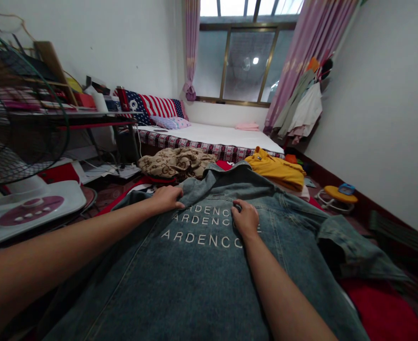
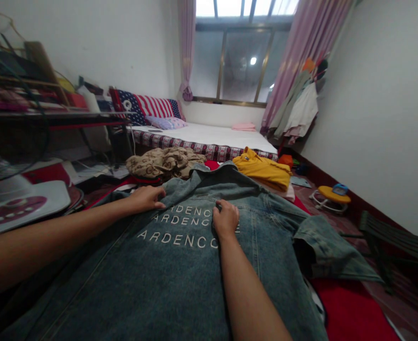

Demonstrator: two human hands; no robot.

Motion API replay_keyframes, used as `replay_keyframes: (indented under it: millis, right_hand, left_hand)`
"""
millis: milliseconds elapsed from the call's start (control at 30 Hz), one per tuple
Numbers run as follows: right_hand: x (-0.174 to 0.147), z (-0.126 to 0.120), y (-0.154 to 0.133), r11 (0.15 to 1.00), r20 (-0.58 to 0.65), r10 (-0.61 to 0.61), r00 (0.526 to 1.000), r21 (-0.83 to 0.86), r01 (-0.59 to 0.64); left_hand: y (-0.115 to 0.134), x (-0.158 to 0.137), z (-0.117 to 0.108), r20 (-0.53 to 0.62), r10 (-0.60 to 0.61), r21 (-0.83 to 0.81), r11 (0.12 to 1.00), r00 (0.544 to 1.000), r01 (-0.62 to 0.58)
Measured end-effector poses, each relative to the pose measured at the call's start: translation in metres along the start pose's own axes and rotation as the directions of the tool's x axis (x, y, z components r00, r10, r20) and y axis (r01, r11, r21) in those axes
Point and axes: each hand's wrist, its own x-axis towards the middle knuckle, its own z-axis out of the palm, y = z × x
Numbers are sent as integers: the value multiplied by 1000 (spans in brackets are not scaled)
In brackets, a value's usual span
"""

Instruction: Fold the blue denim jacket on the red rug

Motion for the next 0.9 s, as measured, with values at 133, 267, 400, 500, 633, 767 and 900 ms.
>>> replay_keyframes:
  millis: [133, 267, 400, 500, 633, 767, 900]
  right_hand:
    - [0, -1, 0, 1000, 8, 2, 1000, -5, -2]
    - [0, 0, -1, 1000, 2, 4, 1000, -9, -4]
    - [1, 1, 0, 1000, 0, 4, 1000, -4, -4]
    - [1, 1, 1, 1000, 0, 2, 1000, 1, -2]
    - [1, 1, 2, 1000, -2, -4, 1000, -6, 4]
    - [1, 1, 1, 1000, 4, 0, 1000, -6, 0]
    - [1, -1, 0, 1000, 16, 8, 1000, 4, -8]
  left_hand:
    - [-10, 17, -13, 86, 17, -107, 994, 996, -7]
    - [-21, 31, -18, 65, -56, -250, 966, 996, 70]
    - [-16, 29, -5, 15, -13, -64, 998, 1000, 14]
    - [-6, 23, -1, -35, -17, 2, 1000, 999, 17]
    - [-10, 25, -32, -209, 19, 69, 998, 978, -5]
    - [-42, 41, -79, -474, -219, -10, 970, 853, 243]
    - [-49, 56, -87, -449, -392, -20, 903, 803, 430]
